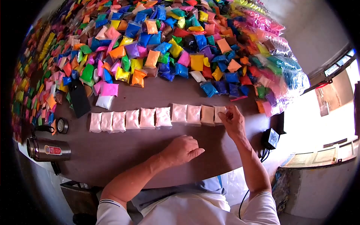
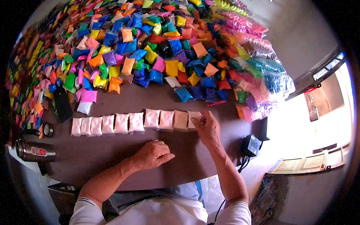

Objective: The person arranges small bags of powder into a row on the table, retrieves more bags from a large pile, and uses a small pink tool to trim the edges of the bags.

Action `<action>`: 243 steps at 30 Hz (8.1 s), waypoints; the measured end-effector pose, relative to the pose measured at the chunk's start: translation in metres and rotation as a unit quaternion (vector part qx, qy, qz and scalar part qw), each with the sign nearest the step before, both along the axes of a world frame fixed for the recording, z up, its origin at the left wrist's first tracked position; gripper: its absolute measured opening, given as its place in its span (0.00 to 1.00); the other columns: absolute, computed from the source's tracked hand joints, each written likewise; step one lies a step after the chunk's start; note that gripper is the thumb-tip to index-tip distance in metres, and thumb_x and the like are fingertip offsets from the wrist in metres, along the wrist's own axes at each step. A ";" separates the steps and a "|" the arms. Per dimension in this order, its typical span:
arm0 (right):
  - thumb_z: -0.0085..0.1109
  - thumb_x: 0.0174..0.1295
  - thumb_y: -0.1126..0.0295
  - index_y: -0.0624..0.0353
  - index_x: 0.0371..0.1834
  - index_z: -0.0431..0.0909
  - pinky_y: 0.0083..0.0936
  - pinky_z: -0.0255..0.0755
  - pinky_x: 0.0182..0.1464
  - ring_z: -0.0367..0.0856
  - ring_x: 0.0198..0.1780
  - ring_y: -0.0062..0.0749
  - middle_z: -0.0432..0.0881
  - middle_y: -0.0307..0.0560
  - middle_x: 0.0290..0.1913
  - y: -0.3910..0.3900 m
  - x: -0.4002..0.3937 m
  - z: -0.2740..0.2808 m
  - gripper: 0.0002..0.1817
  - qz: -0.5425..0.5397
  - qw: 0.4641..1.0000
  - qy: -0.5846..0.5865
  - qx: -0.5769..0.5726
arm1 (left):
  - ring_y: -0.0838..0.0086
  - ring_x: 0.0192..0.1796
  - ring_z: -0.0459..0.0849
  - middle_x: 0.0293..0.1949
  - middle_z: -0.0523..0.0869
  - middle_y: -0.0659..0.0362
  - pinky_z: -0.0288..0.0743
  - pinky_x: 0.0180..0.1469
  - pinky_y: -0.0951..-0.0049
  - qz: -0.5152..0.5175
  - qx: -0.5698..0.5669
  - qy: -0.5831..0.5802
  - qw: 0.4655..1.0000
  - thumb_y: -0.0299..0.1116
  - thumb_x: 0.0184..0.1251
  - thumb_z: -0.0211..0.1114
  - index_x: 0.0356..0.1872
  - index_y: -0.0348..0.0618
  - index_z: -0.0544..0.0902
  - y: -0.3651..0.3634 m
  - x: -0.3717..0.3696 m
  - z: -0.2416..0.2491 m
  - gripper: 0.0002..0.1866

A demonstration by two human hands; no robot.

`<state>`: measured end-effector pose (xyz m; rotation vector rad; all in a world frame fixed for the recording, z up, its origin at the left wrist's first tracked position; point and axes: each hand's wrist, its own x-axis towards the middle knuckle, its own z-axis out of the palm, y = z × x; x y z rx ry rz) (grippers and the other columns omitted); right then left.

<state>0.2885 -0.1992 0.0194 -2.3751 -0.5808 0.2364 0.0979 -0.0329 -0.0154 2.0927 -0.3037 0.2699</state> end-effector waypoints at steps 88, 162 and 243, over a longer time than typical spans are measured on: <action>0.64 0.59 0.62 0.58 0.53 0.79 0.46 0.68 0.62 0.70 0.61 0.50 0.75 0.54 0.58 0.260 -0.181 -0.012 0.20 0.544 0.798 -0.225 0.127 | 0.66 0.62 0.76 0.61 0.78 0.51 0.71 0.65 0.64 -0.138 -0.106 0.138 0.975 0.35 0.78 0.55 0.57 0.37 0.76 -0.018 0.024 -0.142 0.15; 0.67 0.65 0.65 0.64 0.51 0.81 0.21 0.70 0.33 0.78 0.34 0.21 0.83 0.36 0.33 -0.009 -0.088 0.030 0.16 0.102 0.777 0.495 0.376 | 0.73 0.31 0.77 0.26 0.79 0.58 0.72 0.39 0.70 -0.005 -0.171 0.148 0.974 0.49 0.82 0.48 0.32 0.37 0.80 0.011 0.000 0.006 0.25; 0.62 0.62 0.63 0.58 0.38 0.84 0.45 0.76 0.49 0.83 0.47 0.53 0.84 0.57 0.42 -0.099 -0.009 -0.028 0.10 0.059 0.977 -0.198 -0.056 | 0.81 0.26 0.72 0.28 0.80 0.62 0.66 0.31 0.79 0.274 -0.486 0.151 0.816 0.50 0.78 0.57 0.30 0.42 0.78 -0.138 -0.166 -0.032 0.21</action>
